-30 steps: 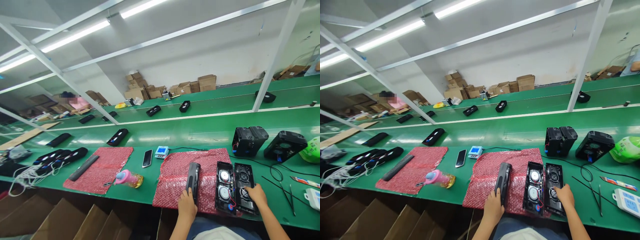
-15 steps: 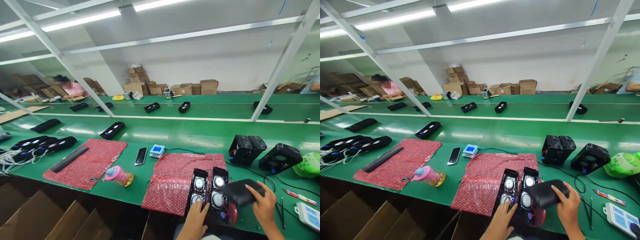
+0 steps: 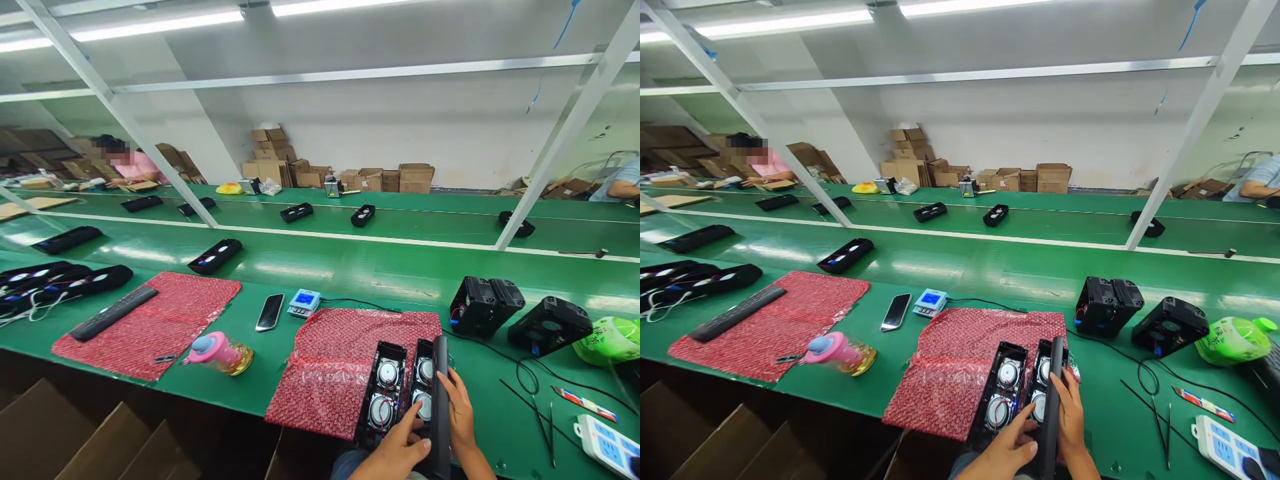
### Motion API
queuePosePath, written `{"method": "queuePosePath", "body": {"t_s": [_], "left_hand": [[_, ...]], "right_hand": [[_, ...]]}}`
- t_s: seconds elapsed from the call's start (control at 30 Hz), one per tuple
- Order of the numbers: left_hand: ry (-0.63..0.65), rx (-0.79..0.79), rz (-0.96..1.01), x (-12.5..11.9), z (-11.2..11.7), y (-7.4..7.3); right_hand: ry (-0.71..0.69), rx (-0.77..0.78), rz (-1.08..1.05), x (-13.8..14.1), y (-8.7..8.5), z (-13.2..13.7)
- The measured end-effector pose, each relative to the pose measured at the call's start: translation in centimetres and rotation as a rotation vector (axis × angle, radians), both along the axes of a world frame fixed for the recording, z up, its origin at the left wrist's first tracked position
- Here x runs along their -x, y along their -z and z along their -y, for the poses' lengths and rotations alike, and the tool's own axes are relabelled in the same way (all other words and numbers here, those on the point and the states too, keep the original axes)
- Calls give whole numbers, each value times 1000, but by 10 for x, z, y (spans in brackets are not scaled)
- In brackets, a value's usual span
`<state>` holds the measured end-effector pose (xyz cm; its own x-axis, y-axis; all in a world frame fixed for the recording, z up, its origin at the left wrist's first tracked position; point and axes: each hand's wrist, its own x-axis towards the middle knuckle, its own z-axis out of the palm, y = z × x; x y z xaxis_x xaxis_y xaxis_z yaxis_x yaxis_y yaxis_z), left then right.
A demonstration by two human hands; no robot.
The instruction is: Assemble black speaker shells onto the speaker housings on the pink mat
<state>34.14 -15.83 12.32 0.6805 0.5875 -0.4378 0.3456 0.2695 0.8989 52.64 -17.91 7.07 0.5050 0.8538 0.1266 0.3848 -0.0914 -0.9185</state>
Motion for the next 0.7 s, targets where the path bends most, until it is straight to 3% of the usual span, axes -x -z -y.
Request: {"method": "queuePosePath", "body": {"t_s": [0.1,0.2,0.37,0.43,0.53,0.6,0.7], "left_hand": [[3,32,20,-3,-2,-1],[29,-61,9,-5,-7,-7],[142,-127,83,-14,-9,-22],[173,-133,134,-18,-9,-29],[168,-165,145,-21,-11,-34],[99,-262,81,-22,-15,-32],[2,-415,-86,-24,-22,-19]], "right_hand": [[35,118,-263,-12,4,11],[62,220,-438,-16,3,20],[27,313,-165,4,-11,15],[-22,344,-170,6,-23,9],[-45,298,-317,0,-43,1],[-14,228,-506,-5,-52,-3],[87,153,-755,-6,-44,-9]]}}
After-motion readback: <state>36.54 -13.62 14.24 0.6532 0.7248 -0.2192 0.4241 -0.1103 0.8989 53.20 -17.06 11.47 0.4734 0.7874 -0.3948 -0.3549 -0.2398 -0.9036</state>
